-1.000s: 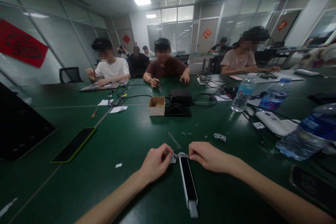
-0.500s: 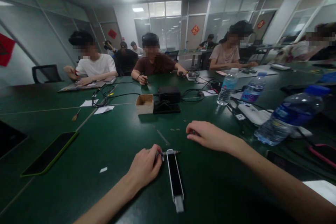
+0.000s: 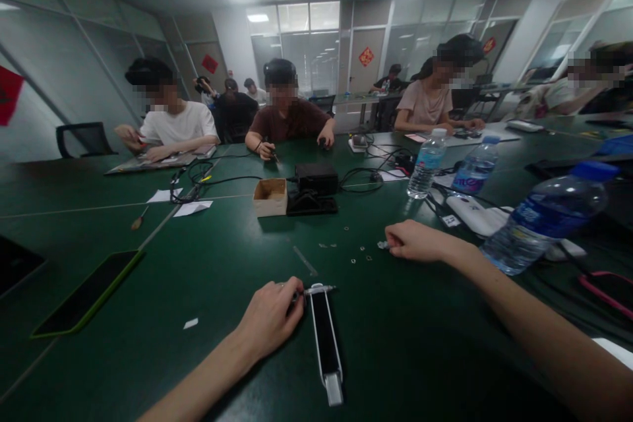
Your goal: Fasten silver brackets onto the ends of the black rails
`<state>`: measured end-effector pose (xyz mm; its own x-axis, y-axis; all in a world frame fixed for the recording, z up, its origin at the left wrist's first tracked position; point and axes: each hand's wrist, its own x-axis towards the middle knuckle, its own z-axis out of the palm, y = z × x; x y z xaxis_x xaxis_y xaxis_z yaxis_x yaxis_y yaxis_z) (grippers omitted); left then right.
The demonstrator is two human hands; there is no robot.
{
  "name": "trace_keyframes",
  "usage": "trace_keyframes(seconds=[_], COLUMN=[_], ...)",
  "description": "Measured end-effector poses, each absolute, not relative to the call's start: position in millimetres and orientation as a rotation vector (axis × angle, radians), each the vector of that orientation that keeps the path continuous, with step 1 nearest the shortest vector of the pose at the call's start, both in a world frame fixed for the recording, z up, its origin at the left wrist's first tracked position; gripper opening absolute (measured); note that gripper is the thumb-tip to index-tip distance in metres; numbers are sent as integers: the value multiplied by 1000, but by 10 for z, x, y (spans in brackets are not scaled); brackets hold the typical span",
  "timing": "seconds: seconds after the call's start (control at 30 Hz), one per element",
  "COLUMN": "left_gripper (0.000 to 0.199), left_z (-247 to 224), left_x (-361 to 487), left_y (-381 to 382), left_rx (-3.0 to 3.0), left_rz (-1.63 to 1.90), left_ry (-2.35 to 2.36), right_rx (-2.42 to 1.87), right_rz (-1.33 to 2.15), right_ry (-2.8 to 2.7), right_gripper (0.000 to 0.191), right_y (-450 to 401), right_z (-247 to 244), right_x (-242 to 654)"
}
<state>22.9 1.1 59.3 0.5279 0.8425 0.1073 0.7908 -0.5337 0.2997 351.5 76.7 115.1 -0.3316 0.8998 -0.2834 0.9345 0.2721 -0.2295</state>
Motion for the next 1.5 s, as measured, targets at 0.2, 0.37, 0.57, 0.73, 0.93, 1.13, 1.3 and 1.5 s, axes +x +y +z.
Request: trace_keyframes(seconds=[0.2,0.37,0.57,0.73,0.93,1.13,1.3,1.5], left_gripper=[15,12,11,11,11,14,18,18], left_z=[618,606,636,662,636,633,632,624], left_x=[240,238,240,244,242,242,233,219], left_y=[9,14,-3,-16,0,-12,-8,-7], left_rx=[2588,2624,2624,2618,2634,2615,2606,2598], left_rz=[318,293,278,252,255,286,301,324], left_ry=[1356,1363,1370,1367,1391,1374,1344,1332], right_rx=[1674,1638,1699,1676,1534,1421,1668,1724], right_rz=[-559,-704,-763,-742,-874,-920,-439,-325], right_ry=[2769,2703,2612,2645,2783,2677,2691,2493], right_gripper=[9,5,6,18,23,23,7,13], right_y=[423,175,98,118,181,266,451,639], right_z=[1363,1208,1076,1020,872,1076,1293,1123], right_x=[3076,2630,2470,2460,2514,2672,2992,3293])
